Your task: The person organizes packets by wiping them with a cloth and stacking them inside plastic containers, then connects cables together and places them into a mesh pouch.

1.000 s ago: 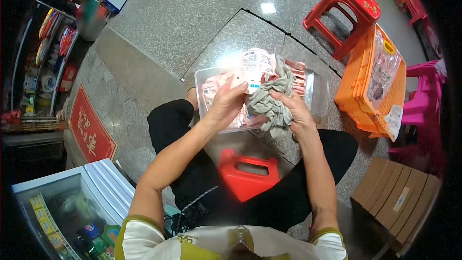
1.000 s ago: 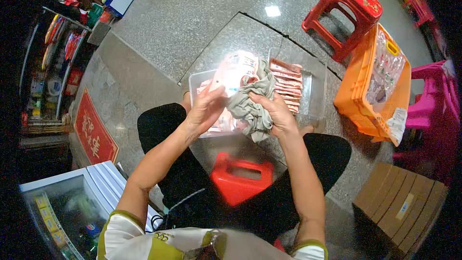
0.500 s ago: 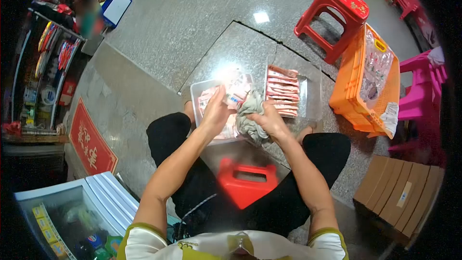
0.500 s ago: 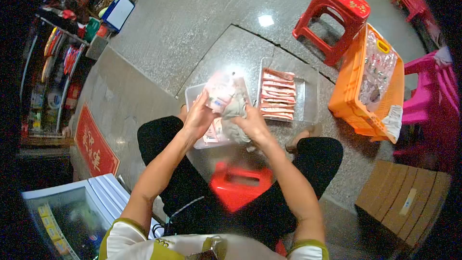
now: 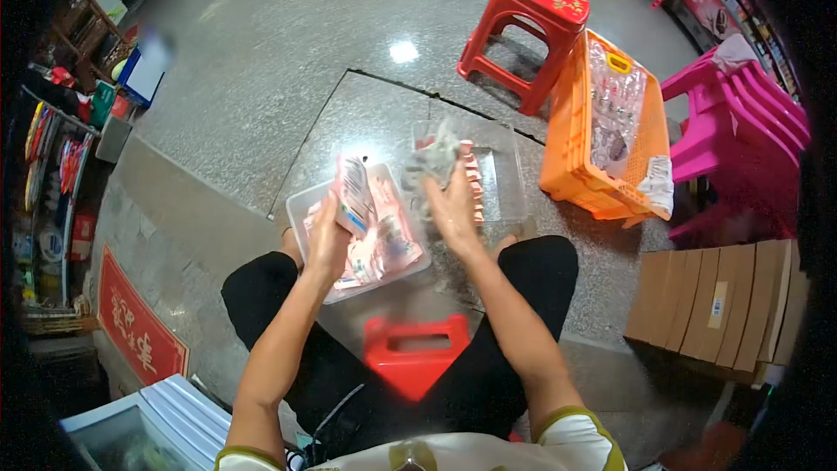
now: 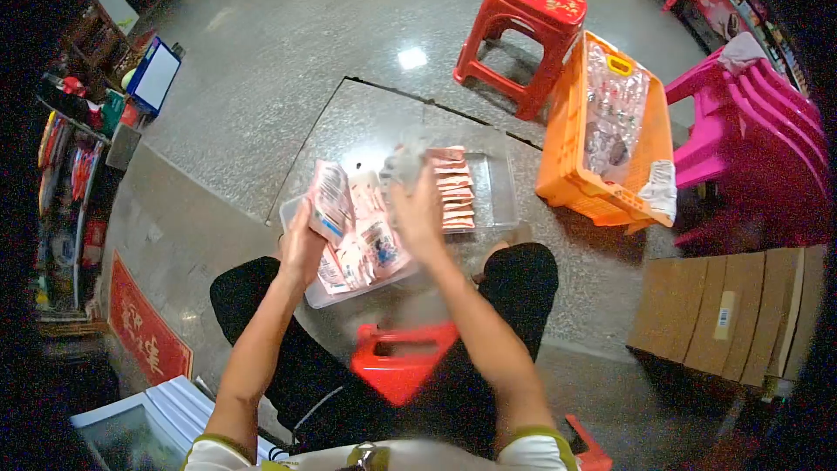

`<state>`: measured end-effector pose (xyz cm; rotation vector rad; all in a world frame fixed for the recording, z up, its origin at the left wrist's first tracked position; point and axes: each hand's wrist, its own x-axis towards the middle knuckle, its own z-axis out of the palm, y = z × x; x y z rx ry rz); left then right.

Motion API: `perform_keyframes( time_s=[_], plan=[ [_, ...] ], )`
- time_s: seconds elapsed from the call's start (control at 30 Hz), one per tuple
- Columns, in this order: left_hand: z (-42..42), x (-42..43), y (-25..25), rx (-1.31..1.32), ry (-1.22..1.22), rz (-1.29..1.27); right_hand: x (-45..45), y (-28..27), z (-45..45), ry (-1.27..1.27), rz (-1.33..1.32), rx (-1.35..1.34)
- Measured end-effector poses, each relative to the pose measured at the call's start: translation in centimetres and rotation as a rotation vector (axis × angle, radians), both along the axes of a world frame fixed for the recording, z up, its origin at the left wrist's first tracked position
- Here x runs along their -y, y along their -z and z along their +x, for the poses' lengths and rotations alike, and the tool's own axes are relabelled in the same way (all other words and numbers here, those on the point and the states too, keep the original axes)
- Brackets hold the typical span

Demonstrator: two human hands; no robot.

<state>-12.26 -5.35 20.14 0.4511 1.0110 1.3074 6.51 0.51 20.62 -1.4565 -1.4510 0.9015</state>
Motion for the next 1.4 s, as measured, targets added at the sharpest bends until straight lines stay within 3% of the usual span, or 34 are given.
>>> perform_keyframes(
  time_s=[0.07, 0.17, 0.27, 0.4, 0.8, 0.9, 1.17, 1.4],
  plan=[
    [1.3, 0.7, 1.4, 0.0, 0.069, -0.065, 0.0, 2.3, -1.2, -0.125, 0.0, 0.007],
    [3.2, 1.2, 0.9, 0.135, 0.049, -0.11, 2.5, 2.5, -3.8, -0.39, 0.157, 0.372],
    [3.0, 1.0, 1.5, 0.11, -0.038, -0.251, 4.1, 0.6, -4.3, -0.408, 0.197, 0.283],
    [3.0, 0.9, 1.9, 0.194, -0.046, -0.073, 4.3, 0.8, -4.6, -0.436, 0.211, 0.261],
    [1.6, -0.2, 0.6, 0.203, -0.028, -0.092, 4.8, 0.0, -4.4, -0.572, 0.124, 0.149],
    [1.6, -0.1, 0.1, 0.164, 0.038, -0.134, 5.0, 0.4, -4.8, -0.488, 0.077, 0.162],
    [1.5, -0.1, 1.9, 0.26, 0.127, -0.016, 4.2, 2.2, -5.0, -0.254, -0.331, -0.221],
    [2.6, 0.8, 1.0, 0.258, 0.108, -0.088, 3.9, 7.0, -5.5, -0.162, -0.335, -0.355]
  ],
)
